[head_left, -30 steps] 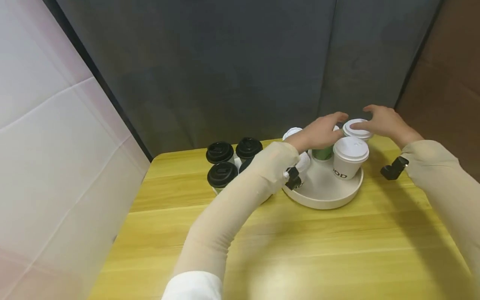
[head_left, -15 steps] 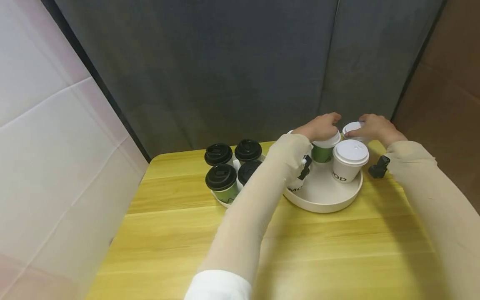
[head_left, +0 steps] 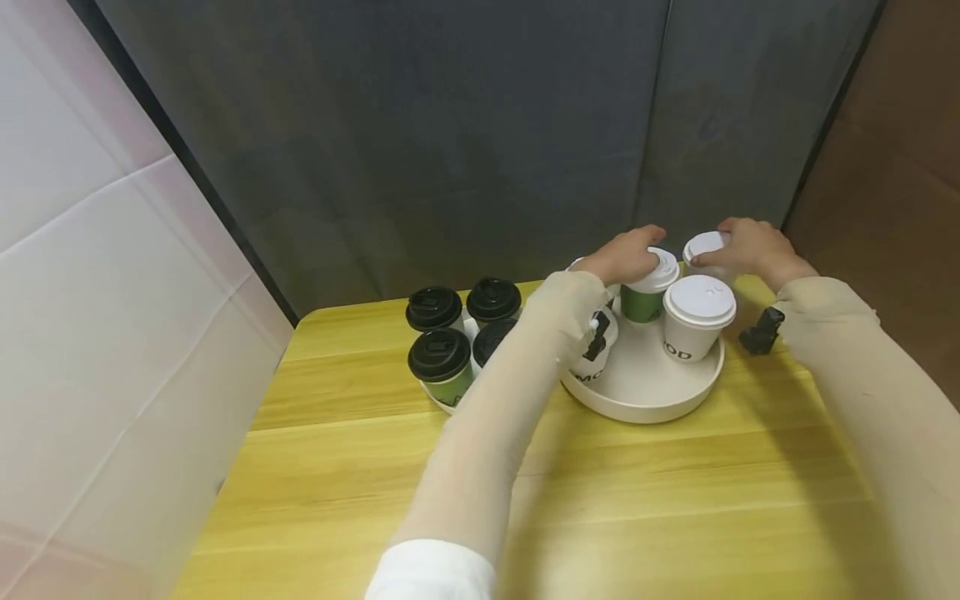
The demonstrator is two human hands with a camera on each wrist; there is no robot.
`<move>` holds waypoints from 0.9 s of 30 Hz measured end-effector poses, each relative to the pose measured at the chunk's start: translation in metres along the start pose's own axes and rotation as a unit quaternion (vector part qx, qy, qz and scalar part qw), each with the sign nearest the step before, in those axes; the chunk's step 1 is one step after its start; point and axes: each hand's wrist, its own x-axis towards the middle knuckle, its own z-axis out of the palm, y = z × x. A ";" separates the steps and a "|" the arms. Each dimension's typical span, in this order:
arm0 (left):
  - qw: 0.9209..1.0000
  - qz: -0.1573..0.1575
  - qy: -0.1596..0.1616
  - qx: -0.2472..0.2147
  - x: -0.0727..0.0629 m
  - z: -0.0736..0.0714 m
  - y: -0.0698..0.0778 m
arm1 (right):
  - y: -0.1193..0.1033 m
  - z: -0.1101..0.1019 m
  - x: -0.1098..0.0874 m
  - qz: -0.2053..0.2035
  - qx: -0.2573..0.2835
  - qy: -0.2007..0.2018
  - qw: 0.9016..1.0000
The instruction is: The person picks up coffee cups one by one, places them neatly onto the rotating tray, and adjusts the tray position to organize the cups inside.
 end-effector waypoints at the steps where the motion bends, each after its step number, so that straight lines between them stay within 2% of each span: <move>1: 1.000 0.000 0.001 -0.001 0.000 0.000 -0.001 | -0.001 -0.002 -0.001 -0.001 0.000 0.003 1.000; 10: 0.999 0.004 0.008 -0.042 0.002 -0.002 -0.002 | -0.013 -0.033 -0.004 -0.012 0.003 0.037 0.999; 19: 0.996 0.053 0.022 -0.071 0.013 -0.002 0.007 | -0.029 -0.060 -0.011 -0.008 0.004 0.067 0.998; 27: 0.988 0.058 0.047 -0.135 0.015 -0.006 0.012 | -0.043 -0.077 -0.012 -0.012 -0.008 0.092 0.996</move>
